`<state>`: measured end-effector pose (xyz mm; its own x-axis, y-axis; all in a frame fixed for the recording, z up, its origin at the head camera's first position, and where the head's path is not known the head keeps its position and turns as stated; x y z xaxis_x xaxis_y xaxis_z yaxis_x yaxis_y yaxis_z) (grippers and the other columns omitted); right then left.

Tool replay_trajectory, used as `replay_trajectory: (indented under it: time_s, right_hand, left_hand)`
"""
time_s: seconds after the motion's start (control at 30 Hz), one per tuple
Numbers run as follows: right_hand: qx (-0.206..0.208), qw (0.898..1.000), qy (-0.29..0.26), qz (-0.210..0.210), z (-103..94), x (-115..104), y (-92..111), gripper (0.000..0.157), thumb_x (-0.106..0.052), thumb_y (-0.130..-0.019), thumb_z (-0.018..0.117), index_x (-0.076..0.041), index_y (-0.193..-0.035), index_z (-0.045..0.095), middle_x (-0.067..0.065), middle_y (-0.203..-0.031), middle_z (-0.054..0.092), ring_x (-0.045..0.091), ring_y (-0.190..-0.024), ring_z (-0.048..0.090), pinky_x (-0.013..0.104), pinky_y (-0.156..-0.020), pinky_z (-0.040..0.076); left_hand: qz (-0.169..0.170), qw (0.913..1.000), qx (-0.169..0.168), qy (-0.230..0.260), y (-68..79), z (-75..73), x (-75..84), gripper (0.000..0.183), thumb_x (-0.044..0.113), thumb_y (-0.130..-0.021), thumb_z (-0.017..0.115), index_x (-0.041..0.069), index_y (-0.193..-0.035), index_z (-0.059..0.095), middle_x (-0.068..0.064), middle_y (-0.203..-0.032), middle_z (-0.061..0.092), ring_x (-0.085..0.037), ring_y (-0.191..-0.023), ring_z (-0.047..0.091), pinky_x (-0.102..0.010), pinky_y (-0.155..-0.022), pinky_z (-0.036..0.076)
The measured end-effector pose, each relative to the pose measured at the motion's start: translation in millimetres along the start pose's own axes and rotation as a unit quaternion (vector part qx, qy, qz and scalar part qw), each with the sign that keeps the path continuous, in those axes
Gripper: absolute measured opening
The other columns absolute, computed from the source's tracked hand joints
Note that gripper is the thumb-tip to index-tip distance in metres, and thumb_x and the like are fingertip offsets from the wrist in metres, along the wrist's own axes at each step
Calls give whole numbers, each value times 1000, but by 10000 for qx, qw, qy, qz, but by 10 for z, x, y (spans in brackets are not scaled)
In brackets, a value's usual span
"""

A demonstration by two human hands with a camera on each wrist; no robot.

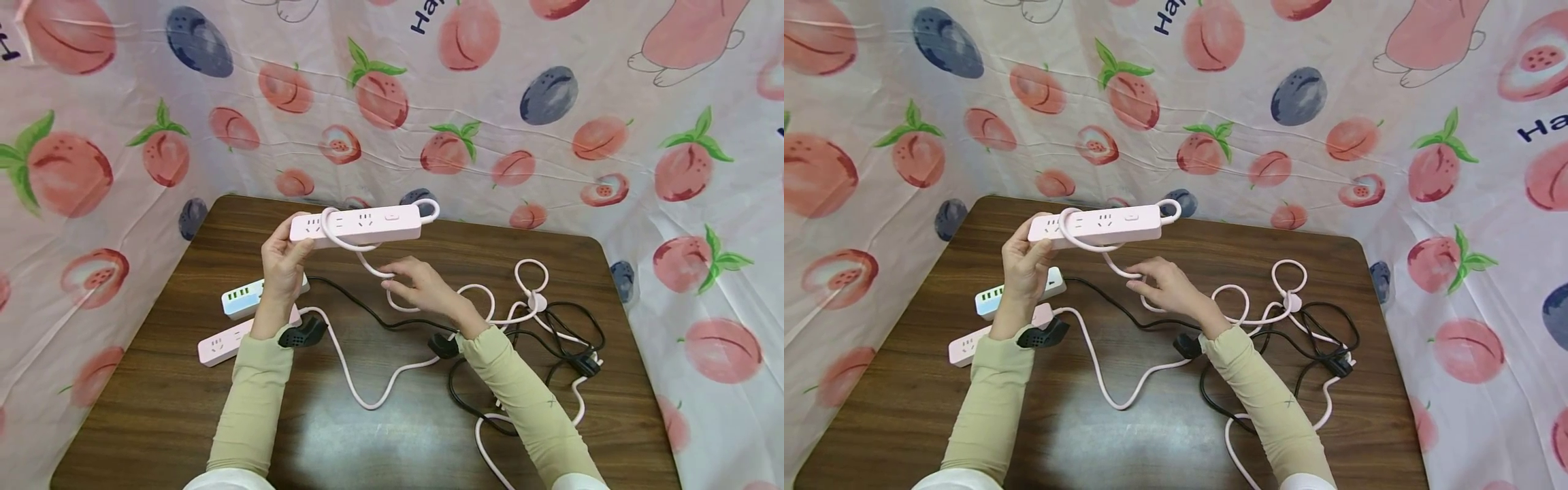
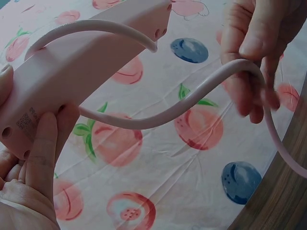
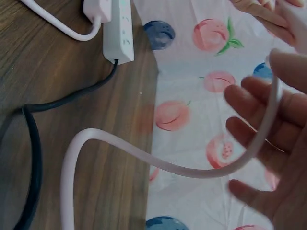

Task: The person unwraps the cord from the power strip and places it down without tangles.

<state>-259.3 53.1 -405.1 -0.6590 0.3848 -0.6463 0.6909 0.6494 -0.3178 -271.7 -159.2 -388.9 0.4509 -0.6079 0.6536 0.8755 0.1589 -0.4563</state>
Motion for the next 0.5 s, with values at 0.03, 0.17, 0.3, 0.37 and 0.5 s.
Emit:
replay_trajectory:
  time_s: [0.03, 0.17, 0.3, 0.37, 0.5]
  right_hand:
    - [4, 10000, -64, -9, 12, 8, -10, 19, -8, -88, 64, 1, -105, 67, 11, -100, 68, 22, -94, 59, 35, -81, 49]
    - [239, 9984, -477, -168, -44, 49, -14, 9, -1, -86, 63, 3, -93, 68, 10, -86, 66, 20, -81, 57, 32, -71, 48]
    - [538, 9921, -1125, -131, -196, 142, -5, 10, 7, -86, 61, 9, -94, 67, 17, -90, 67, 17, -87, 59, 30, -76, 50]
    - [749, 9891, -1252, -182, -305, 174, 9, 14, 12, -85, 58, 12, -96, 66, 22, -95, 66, 16, -93, 58, 30, -82, 49]
    - [1163, 9808, -1497, -455, -521, 181, 44, 16, 15, -83, 57, 16, -98, 63, 28, -95, 63, 7, -93, 56, 24, -81, 48]
  left_hand:
    - [-11, 10000, -10, 31, 1, -2, -1, 35, -4, -77, 73, -6, -110, 62, -10, -99, 65, -14, -86, 62, -19, -71, 53]
    - [-75, 9999, -93, 94, 7, -6, 8, 32, -6, -79, 70, -4, -110, 63, -10, -99, 65, -14, -86, 62, -19, -70, 53]
    - [-167, 9992, -360, 40, 15, 2, 14, 31, -1, -79, 72, -2, -109, 64, -9, -99, 66, -12, -87, 62, -18, -70, 53]
    - [-235, 9984, -524, -2, 22, 4, 8, 32, 2, -79, 73, 0, -109, 65, -8, -99, 65, -11, -86, 62, -17, -70, 53]
    - [-427, 9954, -852, -36, 44, -2, -9, 31, -1, -79, 72, 0, -109, 65, -8, -100, 65, -11, -86, 61, -17, -72, 52]
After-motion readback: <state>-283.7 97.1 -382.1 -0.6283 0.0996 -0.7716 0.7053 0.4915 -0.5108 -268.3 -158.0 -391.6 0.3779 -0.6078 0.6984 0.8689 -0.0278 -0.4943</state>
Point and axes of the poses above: each hand's wrist, its own y-axis away from the middle knuckle, its own z-axis out of the palm, x = y × z, the point moved 7 cm from there along -y, towards the middle knuckle
